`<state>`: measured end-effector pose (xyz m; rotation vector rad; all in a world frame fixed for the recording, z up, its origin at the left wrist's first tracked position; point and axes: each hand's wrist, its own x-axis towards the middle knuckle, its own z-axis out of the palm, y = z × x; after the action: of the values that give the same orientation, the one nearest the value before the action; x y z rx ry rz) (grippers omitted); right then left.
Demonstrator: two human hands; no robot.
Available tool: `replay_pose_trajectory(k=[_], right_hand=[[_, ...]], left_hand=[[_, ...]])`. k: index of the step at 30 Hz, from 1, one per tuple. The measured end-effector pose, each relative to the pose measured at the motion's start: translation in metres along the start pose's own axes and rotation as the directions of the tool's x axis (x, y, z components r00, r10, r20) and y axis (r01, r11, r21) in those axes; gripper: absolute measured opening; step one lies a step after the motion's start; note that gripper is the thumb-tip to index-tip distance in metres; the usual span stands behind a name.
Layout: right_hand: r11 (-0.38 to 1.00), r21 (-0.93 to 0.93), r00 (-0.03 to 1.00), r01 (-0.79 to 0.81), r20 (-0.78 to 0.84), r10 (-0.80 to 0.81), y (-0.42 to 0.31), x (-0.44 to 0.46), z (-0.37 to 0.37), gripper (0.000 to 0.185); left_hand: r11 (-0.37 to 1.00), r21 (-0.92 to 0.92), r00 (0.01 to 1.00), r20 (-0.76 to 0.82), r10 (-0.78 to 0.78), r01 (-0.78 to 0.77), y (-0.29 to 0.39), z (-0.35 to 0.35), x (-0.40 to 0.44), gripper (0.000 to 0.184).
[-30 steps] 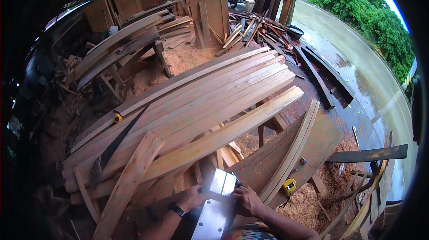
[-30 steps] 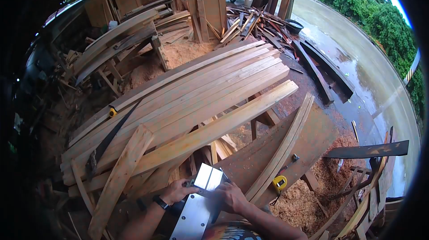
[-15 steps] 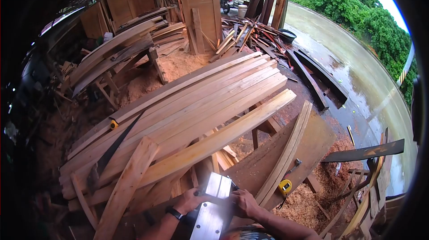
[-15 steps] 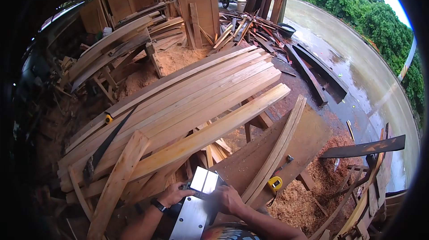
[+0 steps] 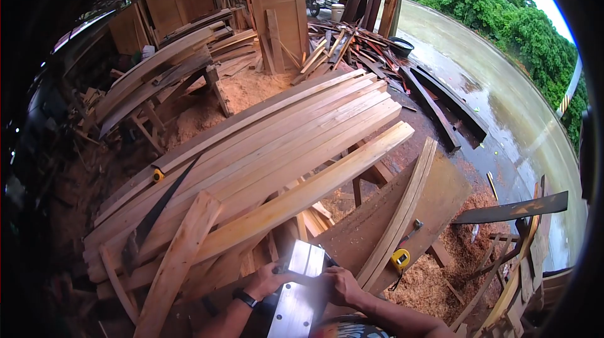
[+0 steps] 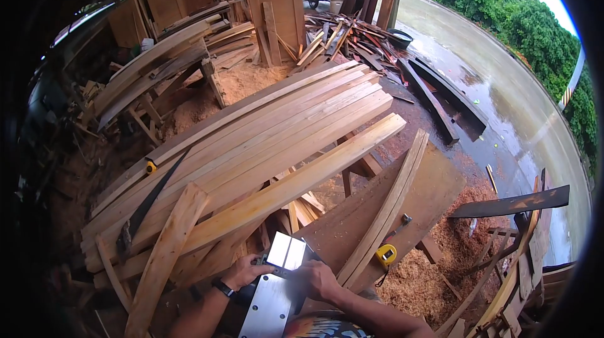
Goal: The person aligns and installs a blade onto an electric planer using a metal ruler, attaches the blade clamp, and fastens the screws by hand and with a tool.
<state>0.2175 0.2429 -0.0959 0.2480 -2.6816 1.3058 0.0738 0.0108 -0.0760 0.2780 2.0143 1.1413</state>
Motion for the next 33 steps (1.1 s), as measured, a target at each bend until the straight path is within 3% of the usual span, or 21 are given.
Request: replay_pose_trajectory(k=[2,6,11,12,18,24,27,32,33], right_hand=[[0.999,-0.045,1.000,0.011,-0.005,-0.012,-0.003,0.002,-0.002,0.019],[0.992,-0.017,0.992,-0.124,0.020,0.124,0.012,-0.005,0.009,0.019],[0.965,-0.105,0.970,-0.241,-0.010,0.242,0.035,-0.016,0.032,0.021],[0.969,-0.052,0.970,-0.241,-0.030,0.239,0.036,-0.019,0.032,0.017],[0.946,-0.283,0.967,-0.159,0.148,0.207,0.007,-0.005,0.013,0.014],[0.937,-0.307,0.978,-0.166,0.069,0.196,0.000,-0.001,0.007,0.019],[0.950,-0.303,0.990,-0.080,0.088,0.111,0.000,0.000,0.008,0.020],[0.928,-0.358,0.959,-0.100,0.215,0.186,-0.009,0.006,-0.001,0.016],[0.919,-0.377,0.948,-0.114,0.236,0.215,-0.011,0.007,-0.002,0.015]], left_hand=[[0.999,0.049,1.000,-0.019,-0.012,0.013,0.006,-0.001,-0.002,0.061],[0.995,0.080,0.998,-0.019,-0.058,0.060,0.003,-0.001,0.001,0.059],[1.000,0.009,1.000,0.016,-0.018,0.017,-0.022,0.001,0.013,0.054],[1.000,0.014,1.000,0.019,-0.017,0.017,-0.025,0.001,0.014,0.054],[0.999,0.000,0.999,0.012,-0.040,0.040,-0.010,0.000,0.006,0.054],[0.998,-0.024,0.998,0.025,-0.050,0.051,-0.006,-0.001,0.006,0.054],[0.999,-0.041,0.999,0.009,-0.033,0.033,-0.006,0.000,0.005,0.058],[0.998,-0.055,1.000,0.019,-0.003,0.004,-0.019,-0.001,0.012,0.069],[0.998,-0.066,1.000,0.018,0.012,-0.010,-0.019,-0.001,0.012,0.062]])
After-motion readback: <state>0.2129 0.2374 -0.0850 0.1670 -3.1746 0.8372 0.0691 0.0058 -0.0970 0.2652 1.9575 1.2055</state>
